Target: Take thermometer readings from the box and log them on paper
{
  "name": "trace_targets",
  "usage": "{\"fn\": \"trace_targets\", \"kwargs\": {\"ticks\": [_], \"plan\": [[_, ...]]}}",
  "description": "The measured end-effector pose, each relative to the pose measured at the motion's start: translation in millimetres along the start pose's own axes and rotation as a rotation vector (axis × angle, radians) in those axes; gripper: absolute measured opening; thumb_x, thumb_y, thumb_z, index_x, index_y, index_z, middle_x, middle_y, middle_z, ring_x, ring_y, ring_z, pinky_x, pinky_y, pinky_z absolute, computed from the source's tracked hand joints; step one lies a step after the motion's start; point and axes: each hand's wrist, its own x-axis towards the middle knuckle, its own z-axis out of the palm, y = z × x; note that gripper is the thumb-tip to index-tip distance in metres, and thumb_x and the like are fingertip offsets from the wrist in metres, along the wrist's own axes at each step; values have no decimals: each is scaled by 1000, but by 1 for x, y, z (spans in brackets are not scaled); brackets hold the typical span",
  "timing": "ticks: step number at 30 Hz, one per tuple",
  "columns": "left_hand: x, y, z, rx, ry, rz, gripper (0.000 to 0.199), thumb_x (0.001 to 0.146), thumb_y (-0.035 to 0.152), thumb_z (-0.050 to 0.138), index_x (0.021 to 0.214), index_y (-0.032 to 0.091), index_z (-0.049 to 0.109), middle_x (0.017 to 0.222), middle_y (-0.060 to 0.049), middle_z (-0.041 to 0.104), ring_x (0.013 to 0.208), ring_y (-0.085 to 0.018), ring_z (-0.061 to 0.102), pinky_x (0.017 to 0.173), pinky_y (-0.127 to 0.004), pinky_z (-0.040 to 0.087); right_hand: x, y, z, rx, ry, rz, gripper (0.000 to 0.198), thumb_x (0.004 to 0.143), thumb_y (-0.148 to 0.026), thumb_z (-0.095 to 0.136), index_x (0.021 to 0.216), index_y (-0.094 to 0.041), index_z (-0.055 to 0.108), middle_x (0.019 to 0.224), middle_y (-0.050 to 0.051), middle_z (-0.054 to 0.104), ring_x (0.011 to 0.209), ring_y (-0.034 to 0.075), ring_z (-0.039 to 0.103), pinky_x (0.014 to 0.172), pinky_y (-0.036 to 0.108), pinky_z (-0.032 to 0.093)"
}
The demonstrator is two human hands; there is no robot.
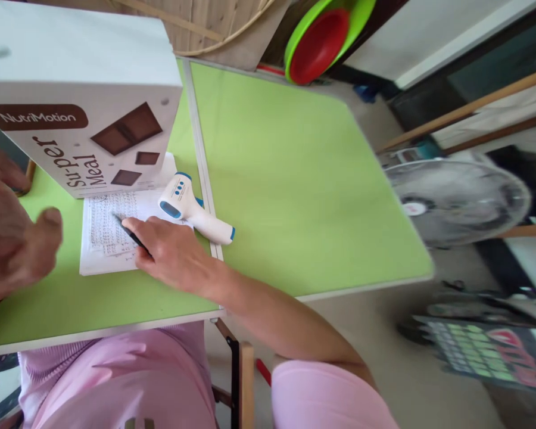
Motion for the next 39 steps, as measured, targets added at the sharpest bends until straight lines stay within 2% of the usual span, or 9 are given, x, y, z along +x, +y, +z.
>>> {"fn": "trace_targets", "kwargs": {"ticks": [3,5,9,13,16,19,23,27,39], "plan": [[-13,32,7,-23,-232,462,11,80,21,60,89,27,59,86,1,65,76,-18,62,68,-34,55,-2,11,-9,196,84,-28,33,91,-15,47,121,-21,59,76,0,60,64,12,54,56,25,46],[-21,50,19,76,-386,741,9,83,14,55,80,19,61,74,-2,62,67,-19,59,65,-34,52,-4,16,-14,339,207,-28,31,94,-17,45,121,-23,60,82,2,61,73,13,58,65,27,51],[-39,64,40,56,-592,660,13,80,23,64,69,18,58,66,1,54,57,-16,49,88,-45,51,-5,21,-14,529,312,96,39,94,-34,53,132,-26,51,102,7,62,90,19,62,79,37,56],[-51,66,44,140,-701,584,36,72,47,79,72,18,58,68,2,55,63,-18,52,107,-62,39,-7,20,-6,710,340,145,34,84,-45,68,108,-24,56,82,1,57,72,15,57,70,33,55],[-54,67,44,202,-661,598,25,77,35,75,73,18,57,69,1,54,65,-19,52,109,-66,36,-7,16,-2,873,329,151,27,93,-48,54,94,-21,61,73,-1,54,64,12,54,66,31,53],[-55,66,46,262,-623,579,11,78,16,65,75,18,55,69,1,53,67,-20,53,107,-70,36,-4,11,-1,950,243,234,34,96,-44,45,98,-19,68,79,2,61,72,14,61,71,32,55],[-54,63,47,297,-659,528,12,75,9,59,79,18,53,72,-1,54,73,-23,55,105,-71,39,2,6,0,819,220,383,19,87,-33,56,87,-18,68,72,0,64,65,11,60,61,26,52],[-52,62,45,290,-698,518,10,78,9,57,80,18,53,74,-2,55,75,-23,55,107,-69,39,2,5,3,590,270,379,6,75,-24,65,78,-20,61,68,-3,63,55,8,52,51,22,44],[-54,65,45,351,-703,533,9,81,11,57,88,17,57,75,-3,58,77,-23,55,107,-66,40,0,9,9,504,279,185,18,89,-31,58,74,-22,53,64,-4,59,56,9,49,53,24,43]]}}
